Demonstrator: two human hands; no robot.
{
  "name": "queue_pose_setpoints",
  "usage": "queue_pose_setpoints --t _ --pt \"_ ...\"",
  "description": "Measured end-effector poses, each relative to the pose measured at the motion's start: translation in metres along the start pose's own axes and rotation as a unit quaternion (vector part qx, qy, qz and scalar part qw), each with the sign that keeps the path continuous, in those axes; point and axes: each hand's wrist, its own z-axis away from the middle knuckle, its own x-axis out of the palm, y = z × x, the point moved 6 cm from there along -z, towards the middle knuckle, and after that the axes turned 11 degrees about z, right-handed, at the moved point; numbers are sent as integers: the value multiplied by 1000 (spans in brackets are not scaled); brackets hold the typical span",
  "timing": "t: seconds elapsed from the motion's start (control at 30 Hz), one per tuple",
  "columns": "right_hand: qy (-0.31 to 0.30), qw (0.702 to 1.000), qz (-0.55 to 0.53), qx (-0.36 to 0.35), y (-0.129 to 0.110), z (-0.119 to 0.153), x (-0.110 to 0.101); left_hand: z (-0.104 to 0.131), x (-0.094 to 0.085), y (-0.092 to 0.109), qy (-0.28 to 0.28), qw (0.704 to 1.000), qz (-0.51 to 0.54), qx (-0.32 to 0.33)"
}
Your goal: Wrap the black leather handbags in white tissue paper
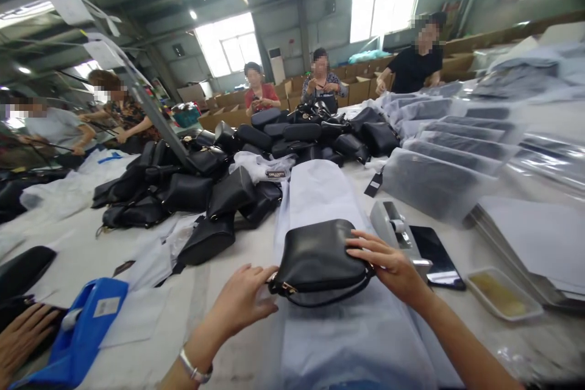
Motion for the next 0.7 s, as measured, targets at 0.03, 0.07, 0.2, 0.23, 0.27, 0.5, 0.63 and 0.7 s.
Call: queue_pose_setpoints --t 0.03,0.07,0.2,0.23,0.27,0.5,0.63,0.7 --pt "0 1000 18 19 6 14 0 -5 11 0 -18 1000 7 -6" --pt "-1 999 34 38 11 27 0 -9 20 -1 -30 999 11 -11" --pt "-5 994 73 86 17 60 1 -21 35 2 -43 999 -20 -18" --pt "-1 993 74 89 17 63 1 -23 34 4 -43 998 -43 -17" --pt "9 993 74 88 16 64 0 -25 31 7 -38 997 -68 -13" --pt "71 989 95 86 29 52 -5 -31 6 12 27 988 -146 -46" --pt "52 986 125 97 38 60 4 -28 10 -4 -15 984 -150 -92" --pt "30 982 141 121 42 67 10 -24 9 -10 -21 982 -152 -112"
